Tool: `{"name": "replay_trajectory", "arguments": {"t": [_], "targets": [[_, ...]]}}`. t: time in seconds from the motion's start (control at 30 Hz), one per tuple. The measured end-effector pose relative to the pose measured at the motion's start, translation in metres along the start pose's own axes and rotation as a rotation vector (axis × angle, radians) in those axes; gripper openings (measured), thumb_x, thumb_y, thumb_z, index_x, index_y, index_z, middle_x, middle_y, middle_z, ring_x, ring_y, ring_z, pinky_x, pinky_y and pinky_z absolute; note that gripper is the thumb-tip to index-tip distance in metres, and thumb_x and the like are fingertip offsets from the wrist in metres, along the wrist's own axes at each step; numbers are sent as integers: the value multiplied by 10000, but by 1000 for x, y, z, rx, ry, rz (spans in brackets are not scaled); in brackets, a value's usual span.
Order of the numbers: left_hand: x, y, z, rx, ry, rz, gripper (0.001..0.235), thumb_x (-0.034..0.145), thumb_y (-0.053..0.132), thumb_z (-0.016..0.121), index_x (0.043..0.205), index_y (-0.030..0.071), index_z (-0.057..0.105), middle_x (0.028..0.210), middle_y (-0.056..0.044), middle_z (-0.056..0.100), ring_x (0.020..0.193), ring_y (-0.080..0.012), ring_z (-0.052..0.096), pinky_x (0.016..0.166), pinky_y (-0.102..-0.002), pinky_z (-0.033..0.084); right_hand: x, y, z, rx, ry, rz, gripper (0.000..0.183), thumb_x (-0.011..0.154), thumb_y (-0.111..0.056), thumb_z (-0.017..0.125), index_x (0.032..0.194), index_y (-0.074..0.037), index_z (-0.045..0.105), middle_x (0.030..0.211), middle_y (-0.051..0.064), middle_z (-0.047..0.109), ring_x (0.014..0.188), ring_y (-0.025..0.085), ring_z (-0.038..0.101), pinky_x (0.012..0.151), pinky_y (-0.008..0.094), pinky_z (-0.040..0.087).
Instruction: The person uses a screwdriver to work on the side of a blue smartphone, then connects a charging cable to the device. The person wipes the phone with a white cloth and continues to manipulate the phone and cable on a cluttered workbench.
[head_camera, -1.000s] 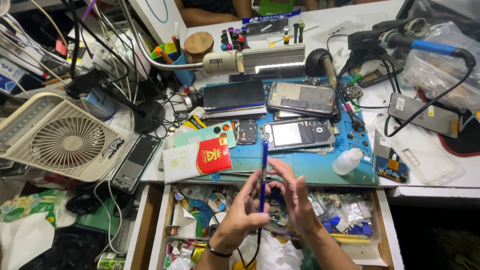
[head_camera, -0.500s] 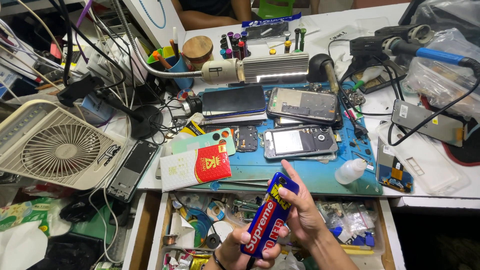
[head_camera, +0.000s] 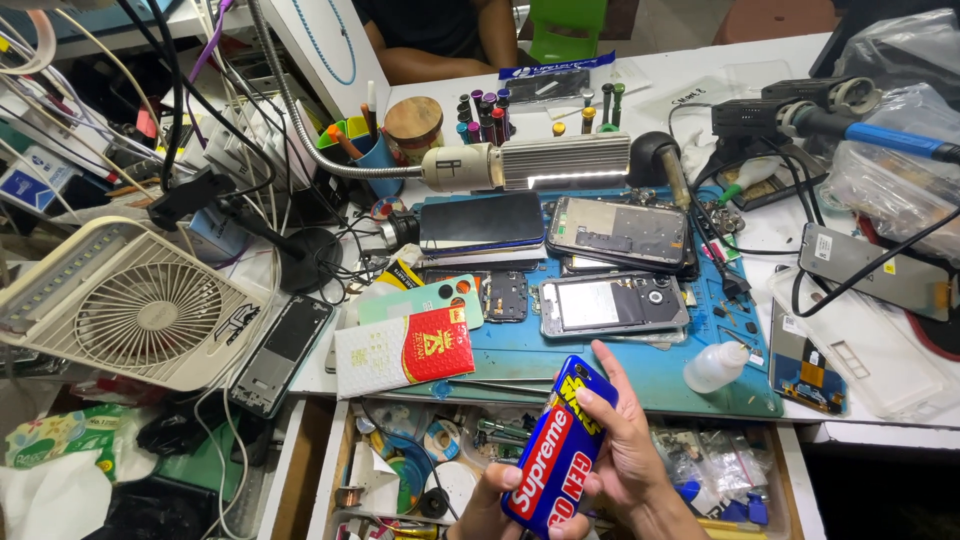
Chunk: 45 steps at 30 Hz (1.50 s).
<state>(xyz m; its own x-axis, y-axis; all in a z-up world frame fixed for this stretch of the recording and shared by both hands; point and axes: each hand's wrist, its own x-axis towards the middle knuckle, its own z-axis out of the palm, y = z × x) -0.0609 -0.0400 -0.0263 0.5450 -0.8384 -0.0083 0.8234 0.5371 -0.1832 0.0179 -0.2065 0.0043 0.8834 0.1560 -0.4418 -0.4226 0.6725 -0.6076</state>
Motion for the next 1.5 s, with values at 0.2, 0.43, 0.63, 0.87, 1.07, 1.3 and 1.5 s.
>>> {"name": "replay_trajectory", "arguments": {"t": [0.2, 0.43, 0.63, 0.87, 1.07, 1.3, 1.5], "targets": [[1, -2, 4, -31, -1, 34, 720, 909, 275, 589, 1499, -63, 352, 1056, -220, 543, 836, -286, 586, 745, -381, 570, -7, -7, 12, -2, 59, 47, 1002, 734, -195, 711, 1646, -295, 306, 1194, 176, 679, 819, 237, 616, 721, 422, 556], [-3, -5, 5, -118, -43, -1, 704, 927, 291, 585, 1497, -53, 358, 958, -252, 562, 787, -339, 594, 730, -396, 543, -10, -12, 16, -14, 45, 46, 983, 740, -187, 710, 1639, -306, 332, 1158, 156, 671, 787, 225, 614, 711, 423, 563], [-4, -6, 12, 54, 70, -18, 706, 880, 319, 613, 1460, -25, 405, 889, -166, 525, 656, -205, 501, 615, -270, 460, -5, -6, 6, -27, 45, 59, 1007, 718, -213, 732, 1640, -285, 334, 1086, 153, 655, 805, 233, 604, 725, 420, 558], [-2, -2, -10, 5, -32, 7, 740, 919, 313, 565, 1523, -57, 351, 1000, -221, 550, 808, -303, 595, 723, -370, 561, -10, -12, 13, -11, 72, 84, 1027, 699, -232, 709, 1644, -291, 313, 1193, 170, 662, 844, 253, 595, 736, 423, 533], [-3, -4, -6, -78, -37, -18, 736, 934, 271, 572, 1545, -69, 341, 987, -258, 552, 835, -334, 604, 781, -409, 566, -9, -10, 12, 16, 18, 52, 1037, 700, -244, 722, 1643, -269, 291, 1188, 181, 674, 844, 241, 608, 741, 430, 551], [-8, -11, 8, -75, 81, 16, 724, 929, 287, 574, 1533, -63, 384, 928, -221, 546, 762, -296, 558, 726, -364, 487, -11, -8, 11, 3, 11, 24, 1022, 725, -231, 730, 1648, -289, 295, 1118, 190, 677, 796, 215, 606, 710, 400, 556], [14, -1, 73, 877, 286, 334, 1115, 705, 270, 872, 1622, 64, 273, 1184, -114, 458, 681, -119, 601, 537, -221, 471, -22, -23, 28, -64, -137, 23, 1040, 731, -747, 376, 1622, -217, 288, 1407, 248, 611, 1157, 363, 631, 859, 493, 482]]}}
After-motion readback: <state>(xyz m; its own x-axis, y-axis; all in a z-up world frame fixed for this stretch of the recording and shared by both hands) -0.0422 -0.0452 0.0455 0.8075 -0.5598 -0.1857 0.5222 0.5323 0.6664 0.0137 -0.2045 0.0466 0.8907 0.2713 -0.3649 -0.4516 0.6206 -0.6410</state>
